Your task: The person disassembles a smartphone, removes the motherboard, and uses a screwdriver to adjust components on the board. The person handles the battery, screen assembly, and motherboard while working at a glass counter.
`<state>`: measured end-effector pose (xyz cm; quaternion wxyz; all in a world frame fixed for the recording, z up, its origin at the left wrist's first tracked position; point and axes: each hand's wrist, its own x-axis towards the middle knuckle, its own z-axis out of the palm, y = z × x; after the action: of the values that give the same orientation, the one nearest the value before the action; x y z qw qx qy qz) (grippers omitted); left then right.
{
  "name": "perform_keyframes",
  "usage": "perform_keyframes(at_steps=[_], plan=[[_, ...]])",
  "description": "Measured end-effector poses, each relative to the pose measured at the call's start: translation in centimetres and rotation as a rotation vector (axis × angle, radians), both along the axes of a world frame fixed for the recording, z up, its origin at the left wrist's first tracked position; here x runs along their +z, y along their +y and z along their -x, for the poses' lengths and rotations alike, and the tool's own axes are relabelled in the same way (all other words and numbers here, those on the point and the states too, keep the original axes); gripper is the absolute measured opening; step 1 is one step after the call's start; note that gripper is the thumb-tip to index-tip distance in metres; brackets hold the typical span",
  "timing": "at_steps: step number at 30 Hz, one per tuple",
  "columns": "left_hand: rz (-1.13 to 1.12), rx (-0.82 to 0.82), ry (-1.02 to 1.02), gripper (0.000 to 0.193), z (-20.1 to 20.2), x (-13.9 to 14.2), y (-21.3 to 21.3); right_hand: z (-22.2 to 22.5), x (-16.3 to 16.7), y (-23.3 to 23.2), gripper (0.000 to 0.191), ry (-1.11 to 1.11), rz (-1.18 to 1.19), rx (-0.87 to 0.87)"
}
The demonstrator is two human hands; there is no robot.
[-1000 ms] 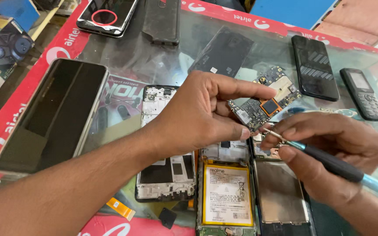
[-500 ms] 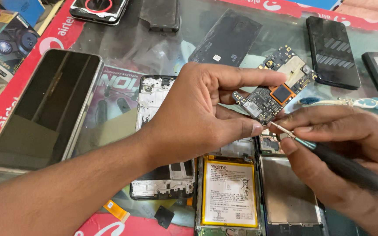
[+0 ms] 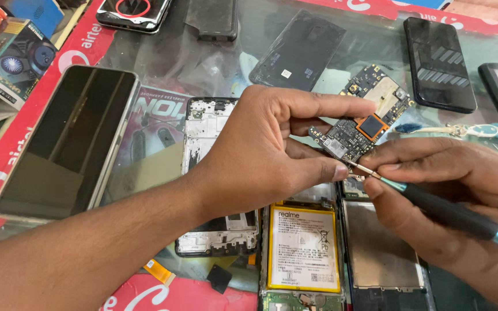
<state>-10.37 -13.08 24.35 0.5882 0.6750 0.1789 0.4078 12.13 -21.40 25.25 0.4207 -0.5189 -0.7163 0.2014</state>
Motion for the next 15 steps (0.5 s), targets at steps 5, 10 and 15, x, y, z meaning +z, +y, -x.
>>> perform_keyframes(at_steps=[5, 10, 15], plan=[[0.006, 0.006, -0.001, 0.051, -0.05, -0.03, -0.17, 0.00, -0.18, 0.59, 0.018, -0.032, -0.102, 0.058], [0.003, 0.009, 0.003, 0.051, -0.02, -0.05, -0.26, 0.05, -0.03, 0.44, 0.019, -0.110, -0.131, 0.061], [0.018, 0.016, 0.007, 0.052, -0.10, 0.00, -0.41, 0.32, 0.01, 0.63, 0.019, -0.115, -0.159, 0.073]])
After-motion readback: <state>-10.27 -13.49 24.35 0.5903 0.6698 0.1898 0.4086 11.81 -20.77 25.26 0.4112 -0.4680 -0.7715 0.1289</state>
